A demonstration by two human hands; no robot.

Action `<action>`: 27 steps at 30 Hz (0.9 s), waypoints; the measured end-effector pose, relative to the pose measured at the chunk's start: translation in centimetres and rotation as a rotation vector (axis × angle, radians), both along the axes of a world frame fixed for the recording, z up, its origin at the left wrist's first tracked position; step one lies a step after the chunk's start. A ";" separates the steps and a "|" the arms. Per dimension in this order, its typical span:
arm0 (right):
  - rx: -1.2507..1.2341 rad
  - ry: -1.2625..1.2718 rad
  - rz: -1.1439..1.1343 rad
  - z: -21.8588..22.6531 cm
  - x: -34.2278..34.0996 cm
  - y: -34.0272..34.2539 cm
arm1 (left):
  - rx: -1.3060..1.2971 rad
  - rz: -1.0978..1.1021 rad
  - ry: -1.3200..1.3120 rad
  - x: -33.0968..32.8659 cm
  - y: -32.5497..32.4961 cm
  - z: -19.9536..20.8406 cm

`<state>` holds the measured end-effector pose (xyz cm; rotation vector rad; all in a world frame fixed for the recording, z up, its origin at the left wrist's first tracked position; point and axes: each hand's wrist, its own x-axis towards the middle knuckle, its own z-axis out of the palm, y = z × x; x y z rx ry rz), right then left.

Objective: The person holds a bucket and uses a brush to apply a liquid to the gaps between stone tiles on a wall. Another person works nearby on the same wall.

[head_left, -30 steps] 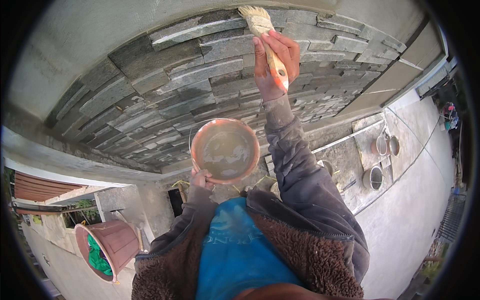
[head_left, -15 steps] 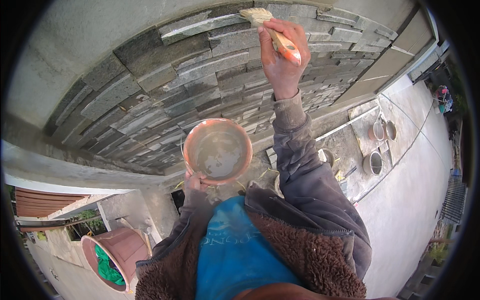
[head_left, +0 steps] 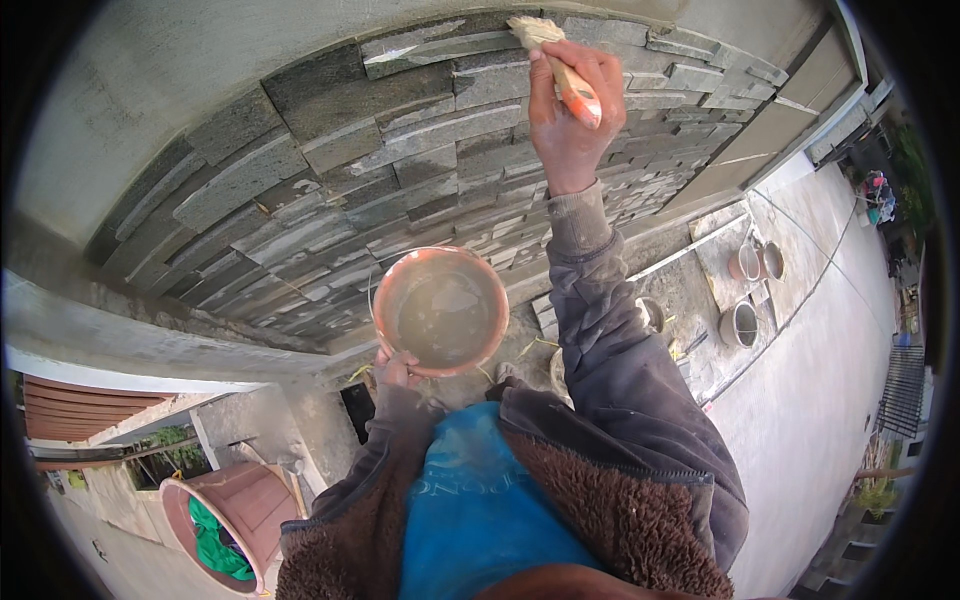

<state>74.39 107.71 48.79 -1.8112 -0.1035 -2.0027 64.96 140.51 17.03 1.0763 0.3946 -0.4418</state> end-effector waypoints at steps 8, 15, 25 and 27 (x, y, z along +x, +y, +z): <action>-0.025 0.022 0.288 -1.1 2.5 7.4 | 0.069 -0.038 0.028 -0.2 3.2 -2.8; -0.042 0.069 0.420 -1.8 3.7 12.5 | -0.016 -0.014 0.037 -0.4 3.1 -1.8; -0.102 0.096 0.290 -0.3 2.5 12.4 | 0.125 0.004 0.027 -1.0 5.0 -1.5; -0.102 0.105 0.367 -0.4 3.0 12.8 | 0.090 0.003 -0.001 -0.5 5.1 -1.4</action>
